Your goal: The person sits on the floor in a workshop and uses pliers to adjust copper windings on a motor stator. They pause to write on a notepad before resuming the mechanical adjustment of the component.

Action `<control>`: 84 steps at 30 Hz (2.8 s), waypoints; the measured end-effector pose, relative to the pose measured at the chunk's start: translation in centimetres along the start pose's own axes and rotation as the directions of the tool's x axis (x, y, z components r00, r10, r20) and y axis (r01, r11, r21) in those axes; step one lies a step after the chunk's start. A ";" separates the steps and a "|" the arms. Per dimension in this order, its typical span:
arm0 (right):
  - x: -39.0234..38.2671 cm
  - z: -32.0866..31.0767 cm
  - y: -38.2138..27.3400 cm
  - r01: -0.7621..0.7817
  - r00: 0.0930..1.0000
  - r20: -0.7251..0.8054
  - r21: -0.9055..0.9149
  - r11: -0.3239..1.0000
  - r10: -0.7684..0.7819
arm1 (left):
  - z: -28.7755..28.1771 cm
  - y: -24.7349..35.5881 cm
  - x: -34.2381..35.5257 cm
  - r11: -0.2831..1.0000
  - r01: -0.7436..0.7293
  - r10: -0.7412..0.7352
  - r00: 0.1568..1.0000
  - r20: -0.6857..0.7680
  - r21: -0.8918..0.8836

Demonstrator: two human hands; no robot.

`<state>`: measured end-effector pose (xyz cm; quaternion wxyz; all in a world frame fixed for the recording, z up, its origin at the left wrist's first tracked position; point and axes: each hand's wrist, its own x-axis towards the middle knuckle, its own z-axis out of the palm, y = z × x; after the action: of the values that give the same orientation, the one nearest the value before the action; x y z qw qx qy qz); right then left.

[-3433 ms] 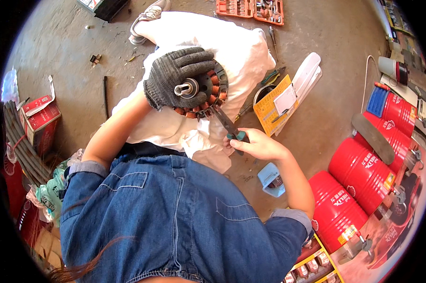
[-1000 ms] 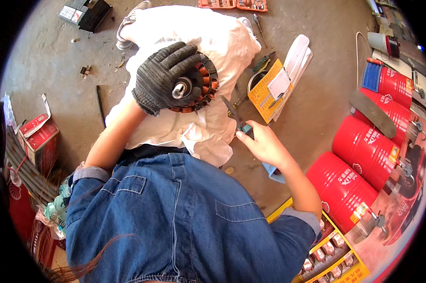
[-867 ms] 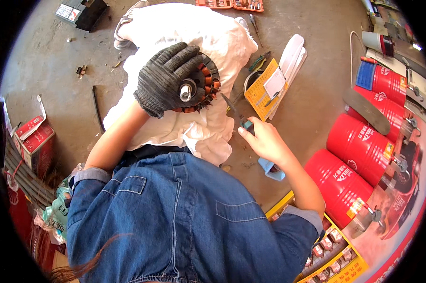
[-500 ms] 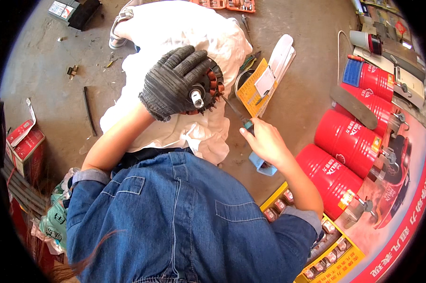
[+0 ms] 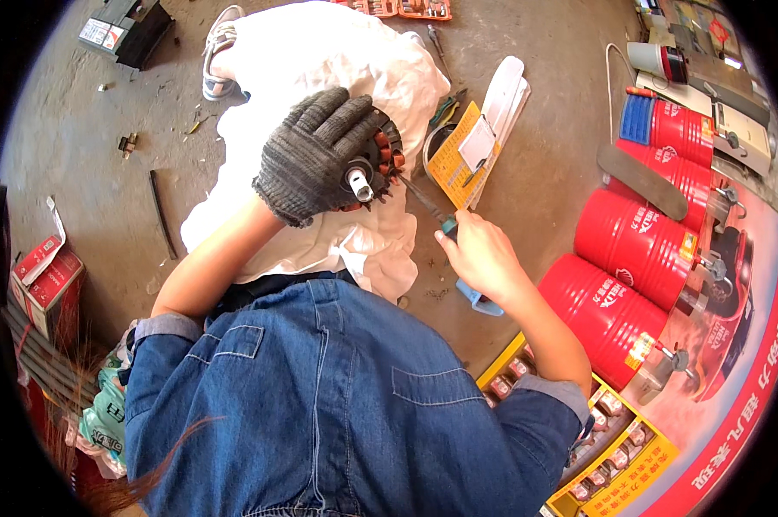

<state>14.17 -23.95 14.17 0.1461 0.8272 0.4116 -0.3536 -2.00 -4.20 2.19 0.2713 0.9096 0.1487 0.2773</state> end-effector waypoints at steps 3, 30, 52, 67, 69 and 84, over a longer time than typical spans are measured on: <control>-0.5 -0.3 -1.1 -0.016 0.998 -0.065 -0.096 0.995 0.010 | -0.2 0.0 0.0 1.000 0.002 -0.002 1.000 0.015 0.015; -1.4 6.3 3.6 -0.297 0.907 0.335 0.939 0.177 -0.256 | -0.4 -2.4 1.5 0.983 -0.116 0.122 0.992 0.034 -0.144; -0.1 12.0 5.1 0.062 0.933 -0.064 0.998 -0.017 -0.354 | -0.9 -6.5 2.7 0.472 0.542 -0.233 0.838 0.494 -0.695; 1.7 9.4 -1.8 0.433 0.871 -0.379 0.893 0.123 -0.313 | -0.8 -9.3 3.6 -0.023 0.692 -0.107 0.715 0.690 -0.721; 1.8 8.5 -2.3 0.393 0.884 -0.316 0.902 0.180 -0.344 | -0.8 -8.9 3.6 0.008 0.690 -0.216 0.708 0.672 -0.724; 2.5 7.9 -5.1 0.476 0.870 -0.429 0.860 0.186 -0.241 | -1.4 -7.9 4.1 -0.238 0.701 -0.255 0.623 0.740 -0.672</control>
<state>7.55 -23.59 7.07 -0.5029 0.6566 0.3130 -0.4669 -0.41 4.46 0.37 0.9127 0.3433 0.2215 0.0067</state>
